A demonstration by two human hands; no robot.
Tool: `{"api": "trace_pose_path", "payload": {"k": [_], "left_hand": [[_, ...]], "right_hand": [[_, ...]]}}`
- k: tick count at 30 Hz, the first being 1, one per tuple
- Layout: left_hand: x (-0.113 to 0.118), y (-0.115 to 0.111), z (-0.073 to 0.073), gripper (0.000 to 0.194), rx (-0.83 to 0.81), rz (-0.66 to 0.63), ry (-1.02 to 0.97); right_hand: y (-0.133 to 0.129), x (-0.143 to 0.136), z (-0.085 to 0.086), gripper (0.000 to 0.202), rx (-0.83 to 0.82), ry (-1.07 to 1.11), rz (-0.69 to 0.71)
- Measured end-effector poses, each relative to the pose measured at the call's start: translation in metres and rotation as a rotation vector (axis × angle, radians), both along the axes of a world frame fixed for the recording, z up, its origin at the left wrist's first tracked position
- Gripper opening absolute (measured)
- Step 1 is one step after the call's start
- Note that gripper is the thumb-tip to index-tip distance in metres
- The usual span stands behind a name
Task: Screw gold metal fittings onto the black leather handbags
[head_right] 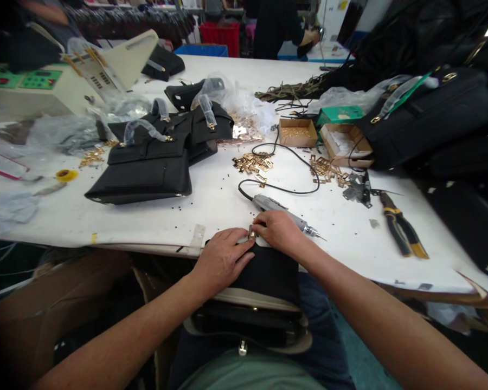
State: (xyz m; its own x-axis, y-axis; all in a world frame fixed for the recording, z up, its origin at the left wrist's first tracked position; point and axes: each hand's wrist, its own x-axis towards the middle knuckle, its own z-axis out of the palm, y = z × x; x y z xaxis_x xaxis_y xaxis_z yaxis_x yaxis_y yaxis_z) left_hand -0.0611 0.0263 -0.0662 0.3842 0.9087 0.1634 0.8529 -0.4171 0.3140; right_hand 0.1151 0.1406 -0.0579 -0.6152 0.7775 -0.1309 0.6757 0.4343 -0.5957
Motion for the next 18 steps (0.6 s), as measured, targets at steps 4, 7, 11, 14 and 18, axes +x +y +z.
{"api": "trace_pose_path", "payload": {"k": [4,7,11,14,18], "left_hand": [[0.001,0.001,0.000,0.029,-0.003,-0.007,0.028],[0.001,0.001,0.000,0.031,0.002,-0.014,0.043],[0.001,0.002,0.003,0.032,0.003,-0.020,0.055],[0.000,0.003,0.005,0.031,-0.005,-0.027,0.057],[-0.001,0.003,0.005,0.029,-0.016,-0.019,0.031]], "right_hand": [[0.000,-0.001,-0.004,0.014,-0.026,0.024,-0.031],[-0.001,-0.001,-0.007,0.013,-0.023,0.052,-0.040],[-0.005,0.002,-0.008,0.015,0.008,0.098,-0.028],[-0.009,0.005,-0.009,0.018,0.031,0.111,-0.059],[-0.012,0.006,-0.010,0.016,0.056,0.127,-0.078]]}}
